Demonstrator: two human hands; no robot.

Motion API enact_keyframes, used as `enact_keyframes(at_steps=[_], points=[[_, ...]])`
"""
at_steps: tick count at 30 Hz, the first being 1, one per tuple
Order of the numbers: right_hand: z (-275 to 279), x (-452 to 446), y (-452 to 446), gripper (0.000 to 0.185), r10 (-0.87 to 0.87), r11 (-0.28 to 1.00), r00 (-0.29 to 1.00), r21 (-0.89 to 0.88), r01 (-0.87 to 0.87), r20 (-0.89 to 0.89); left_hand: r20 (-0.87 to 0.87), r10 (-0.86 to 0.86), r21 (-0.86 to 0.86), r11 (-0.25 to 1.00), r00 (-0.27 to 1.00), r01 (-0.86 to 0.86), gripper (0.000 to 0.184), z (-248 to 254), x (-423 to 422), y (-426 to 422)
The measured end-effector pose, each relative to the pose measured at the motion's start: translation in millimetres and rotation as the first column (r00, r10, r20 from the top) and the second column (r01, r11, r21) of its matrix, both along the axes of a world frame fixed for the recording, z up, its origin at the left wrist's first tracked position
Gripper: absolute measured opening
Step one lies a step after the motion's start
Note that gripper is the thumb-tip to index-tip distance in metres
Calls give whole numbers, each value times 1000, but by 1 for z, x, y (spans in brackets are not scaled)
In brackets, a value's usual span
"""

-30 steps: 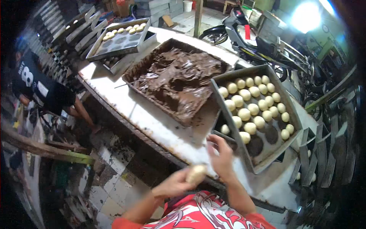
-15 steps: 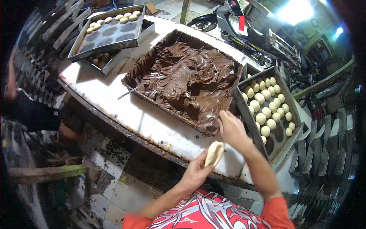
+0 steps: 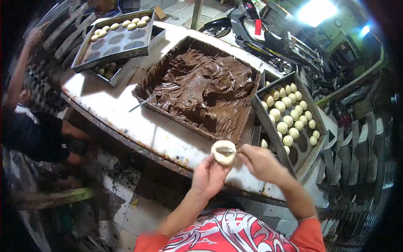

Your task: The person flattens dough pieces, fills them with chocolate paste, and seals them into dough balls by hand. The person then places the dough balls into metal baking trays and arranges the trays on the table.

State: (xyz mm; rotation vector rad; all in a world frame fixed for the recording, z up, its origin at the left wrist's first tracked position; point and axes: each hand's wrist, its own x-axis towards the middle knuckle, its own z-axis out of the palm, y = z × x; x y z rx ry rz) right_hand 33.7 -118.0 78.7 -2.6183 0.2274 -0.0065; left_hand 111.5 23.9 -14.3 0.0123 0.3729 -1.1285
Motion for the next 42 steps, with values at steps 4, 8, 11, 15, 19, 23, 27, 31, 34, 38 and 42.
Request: enact_keyframes(at_steps=[4, 8, 11, 15, 19, 23, 27, 31, 34, 38, 42], points=[[-55, -17, 5, 7, -192, 975, 922, 171, 141, 336, -25, 98, -80, 992, 995, -100, 43, 14, 34, 27], [-137, -42, -11, 9, -466, 884, 806, 207, 418, 365, 535, 40, 252, 946, 844, -205, 51, 16, 38, 64], [-169, -48, -7, 14, -556, 831, 741, 257, 493, 377, 513, -49, 215, 974, 857, -73, 64, 0, 7, 58], [-111, -57, 11, 18, -570, 780, 782, 466, 417, 254, 405, -143, 289, 957, 903, 22, 69, -25, -65, 30], [-60, -126, 3, 17, -144, 854, 978, 518, 45, 152, 570, -393, 408, 898, 721, 167, 56, -11, -140, -5], [-47, -239, -11, 21, 0, 990, 897, -128, 63, 442, 435, -368, 561, 824, 822, 72, 43, 10, -215, -47], [-28, -353, -68, 15, -311, 949, 836, 196, 247, 452, 596, -456, 480, 862, 661, 162, 38, 31, -320, -103], [-45, -441, -116, 10, -751, 290, 651, 942, 171, 113, 895, -446, 435, 881, -19, -184, 46, 24, -387, -168], [-110, -475, -168, 12, -887, 111, 461, 975, 191, 11, 654, -507, 292, 854, -561, -430, 49, -23, -407, -228], [-160, -428, -199, 15, -926, 353, 347, 669, 654, 149, 324, -635, 399, 764, -702, -507, 63, -34, -392, -234], [-212, -411, -141, 16, -516, 763, 840, -354, 540, 169, 731, -445, 344, 895, -517, -284, 59, 55, -319, -188]])
